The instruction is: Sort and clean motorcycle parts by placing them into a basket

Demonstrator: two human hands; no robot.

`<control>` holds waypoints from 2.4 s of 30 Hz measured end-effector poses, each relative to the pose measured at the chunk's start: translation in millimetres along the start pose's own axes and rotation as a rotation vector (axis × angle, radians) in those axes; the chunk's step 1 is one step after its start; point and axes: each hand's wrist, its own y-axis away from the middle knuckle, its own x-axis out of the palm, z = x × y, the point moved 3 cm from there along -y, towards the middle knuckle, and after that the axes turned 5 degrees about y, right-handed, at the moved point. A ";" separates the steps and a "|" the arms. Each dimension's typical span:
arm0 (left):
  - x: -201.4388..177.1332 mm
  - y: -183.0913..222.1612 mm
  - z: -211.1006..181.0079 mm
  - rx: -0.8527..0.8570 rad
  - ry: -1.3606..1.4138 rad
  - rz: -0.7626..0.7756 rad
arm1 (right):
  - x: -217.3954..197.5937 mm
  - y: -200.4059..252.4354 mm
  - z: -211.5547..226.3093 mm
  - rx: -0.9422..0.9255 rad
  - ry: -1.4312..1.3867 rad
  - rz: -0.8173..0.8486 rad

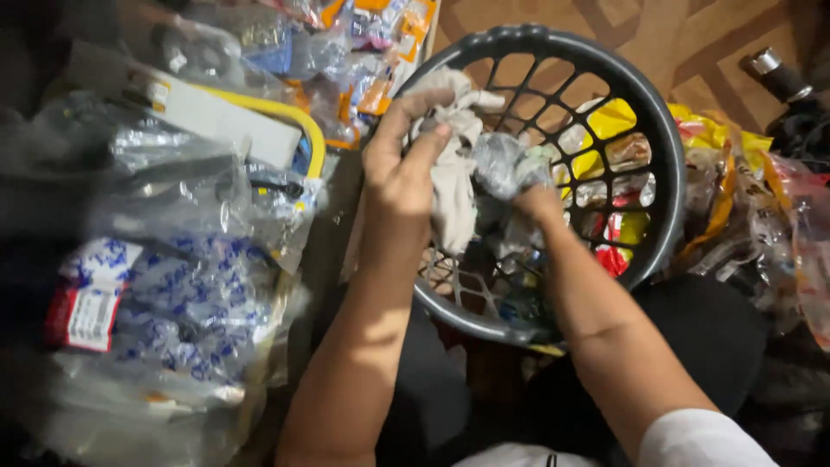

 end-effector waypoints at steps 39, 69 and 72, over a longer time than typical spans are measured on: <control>75.1 15.8 14.9 0.379 -0.979 -0.057 | -221.2 260.1 148.8 -0.297 -1.389 0.119; 73.4 34.5 92.3 -0.290 0.060 0.034 | -211.0 216.1 90.6 -0.327 -1.074 0.050; 65.8 27.9 78.3 -0.211 -0.276 -0.073 | -200.8 195.9 78.3 -0.273 -1.005 0.019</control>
